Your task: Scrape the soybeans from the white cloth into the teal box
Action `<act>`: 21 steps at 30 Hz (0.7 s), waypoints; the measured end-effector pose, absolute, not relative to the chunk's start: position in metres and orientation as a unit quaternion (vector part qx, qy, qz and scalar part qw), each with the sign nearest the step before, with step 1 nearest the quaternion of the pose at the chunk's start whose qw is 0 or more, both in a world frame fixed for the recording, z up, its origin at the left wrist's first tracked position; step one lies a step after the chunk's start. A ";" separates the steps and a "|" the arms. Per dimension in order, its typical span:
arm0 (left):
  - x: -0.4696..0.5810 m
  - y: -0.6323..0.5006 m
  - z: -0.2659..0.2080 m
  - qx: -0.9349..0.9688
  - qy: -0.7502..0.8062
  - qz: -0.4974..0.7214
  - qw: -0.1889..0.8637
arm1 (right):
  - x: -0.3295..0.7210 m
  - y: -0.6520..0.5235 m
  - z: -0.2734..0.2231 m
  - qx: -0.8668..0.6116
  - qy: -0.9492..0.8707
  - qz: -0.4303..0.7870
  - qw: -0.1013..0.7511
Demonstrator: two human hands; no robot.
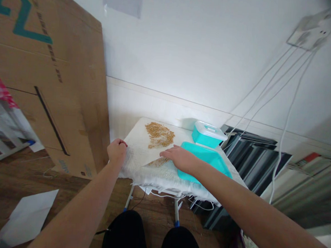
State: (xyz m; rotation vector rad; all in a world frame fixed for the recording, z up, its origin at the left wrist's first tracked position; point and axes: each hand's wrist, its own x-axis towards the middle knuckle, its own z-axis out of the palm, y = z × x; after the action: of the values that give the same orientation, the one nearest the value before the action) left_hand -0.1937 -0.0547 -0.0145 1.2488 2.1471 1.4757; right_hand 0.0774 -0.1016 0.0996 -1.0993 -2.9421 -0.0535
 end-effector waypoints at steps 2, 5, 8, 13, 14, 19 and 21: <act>-0.193 -0.055 -0.014 0.429 0.736 0.508 0.123 | 0.077 -0.100 0.102 -0.349 -0.937 -0.017 0.015; -0.194 -0.054 -0.015 0.428 0.740 0.505 0.121 | 0.072 -0.095 0.107 -0.342 -0.938 -0.013 0.050; -0.196 -0.052 -0.017 0.431 0.741 0.501 0.118 | 0.062 -0.090 0.109 -0.321 -0.944 -0.014 0.070; -0.197 -0.051 -0.020 0.439 0.734 0.507 0.108 | 0.049 -0.090 0.101 -0.239 -0.967 -0.049 0.073; -0.197 -0.051 -0.020 0.438 0.734 0.507 0.109 | 0.048 -0.090 0.099 -0.224 -0.970 -0.055 0.071; -0.196 -0.052 -0.019 0.431 0.740 0.503 0.114 | 0.053 -0.088 0.095 -0.200 -0.976 -0.064 0.050; -0.196 -0.052 -0.018 0.430 0.741 0.502 0.117 | 0.056 -0.088 0.095 -0.206 -0.975 -0.063 0.045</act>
State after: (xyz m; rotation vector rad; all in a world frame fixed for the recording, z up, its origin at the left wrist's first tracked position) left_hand -0.1956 -0.0524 -0.0177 1.2589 2.1695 1.4702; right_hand 0.0558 -0.0877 0.0954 -0.6303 -2.9792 -0.1938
